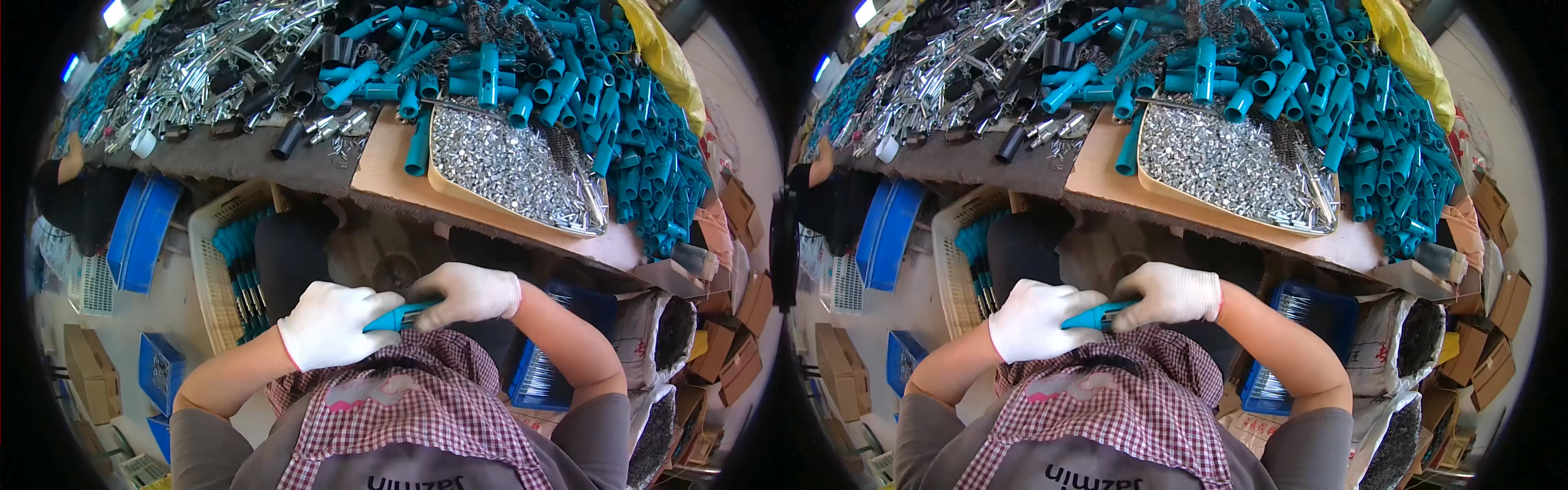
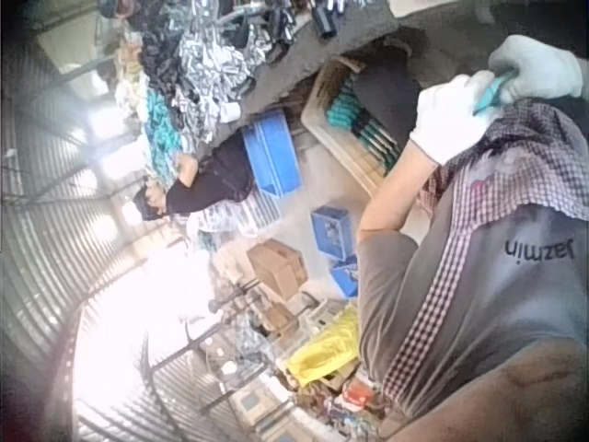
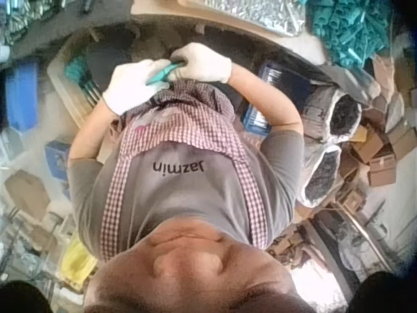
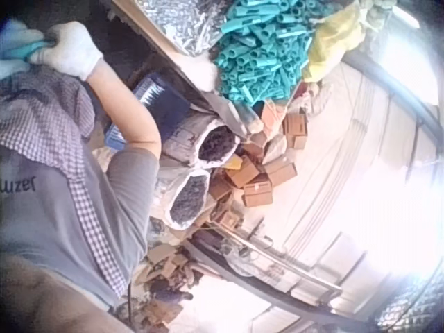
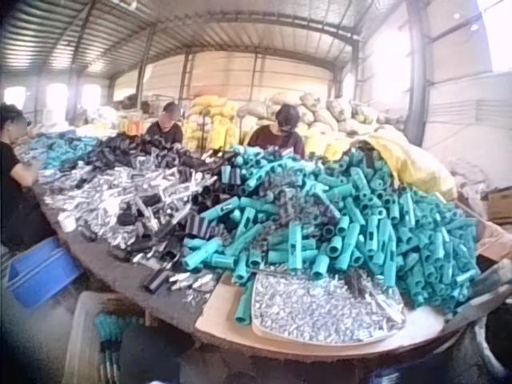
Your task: The person assembles tools by inserting metal parts, pins, and springs into plastic handles and tubes by hand, then places the assembled tools into a basket.
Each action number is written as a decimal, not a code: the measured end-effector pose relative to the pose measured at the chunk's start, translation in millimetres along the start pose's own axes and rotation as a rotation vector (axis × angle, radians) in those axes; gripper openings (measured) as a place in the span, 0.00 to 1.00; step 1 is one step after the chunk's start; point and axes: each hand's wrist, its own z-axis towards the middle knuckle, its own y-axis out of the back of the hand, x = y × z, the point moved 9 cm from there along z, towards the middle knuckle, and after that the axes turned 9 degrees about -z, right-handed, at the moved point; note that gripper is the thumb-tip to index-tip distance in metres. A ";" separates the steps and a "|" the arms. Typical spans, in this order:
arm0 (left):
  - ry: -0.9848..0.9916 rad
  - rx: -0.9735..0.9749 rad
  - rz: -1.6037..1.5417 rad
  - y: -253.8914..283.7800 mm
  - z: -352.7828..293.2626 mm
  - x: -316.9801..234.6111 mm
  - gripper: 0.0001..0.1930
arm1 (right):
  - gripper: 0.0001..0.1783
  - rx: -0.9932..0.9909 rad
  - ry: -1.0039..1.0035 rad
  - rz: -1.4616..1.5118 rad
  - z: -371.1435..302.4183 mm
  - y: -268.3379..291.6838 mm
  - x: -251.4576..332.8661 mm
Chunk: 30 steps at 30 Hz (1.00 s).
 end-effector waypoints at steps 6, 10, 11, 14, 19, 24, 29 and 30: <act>-0.053 -0.065 -0.043 6.7 4.5 -5.9 0.24 | 0.23 -0.427 0.013 -0.195 -15.2 19.2 17.1; -0.128 -0.235 -0.045 14.6 10.6 -7.1 0.27 | 0.15 -0.692 0.054 -0.502 -40.1 51.1 37.5; -0.138 -0.276 -0.058 18.2 11.4 -8.3 0.28 | 0.12 -0.858 0.198 -0.528 -58.6 69.8 47.0; -0.068 -0.395 -0.237 20.2 3.1 -0.3 0.30 | 0.08 -1.310 -0.259 -0.689 -100.7 135.2 2.0; -0.087 -0.377 -0.256 18.5 3.9 -5.8 0.29 | 0.12 -1.317 -0.409 -0.693 -103.7 162.7 -47.0; -0.082 -0.408 -0.282 22.4 -0.7 -0.7 0.29 | 0.06 -1.429 -0.253 -0.564 -110.0 173.1 -53.4; 0.007 -0.311 -0.209 18.6 2.7 4.9 0.27 | 0.08 -1.486 -0.344 -0.525 -122.5 173.8 -61.2; -0.025 -0.324 -0.231 18.6 4.8 3.9 0.27 | 0.11 -1.514 -0.289 -0.489 -128.3 173.1 -58.9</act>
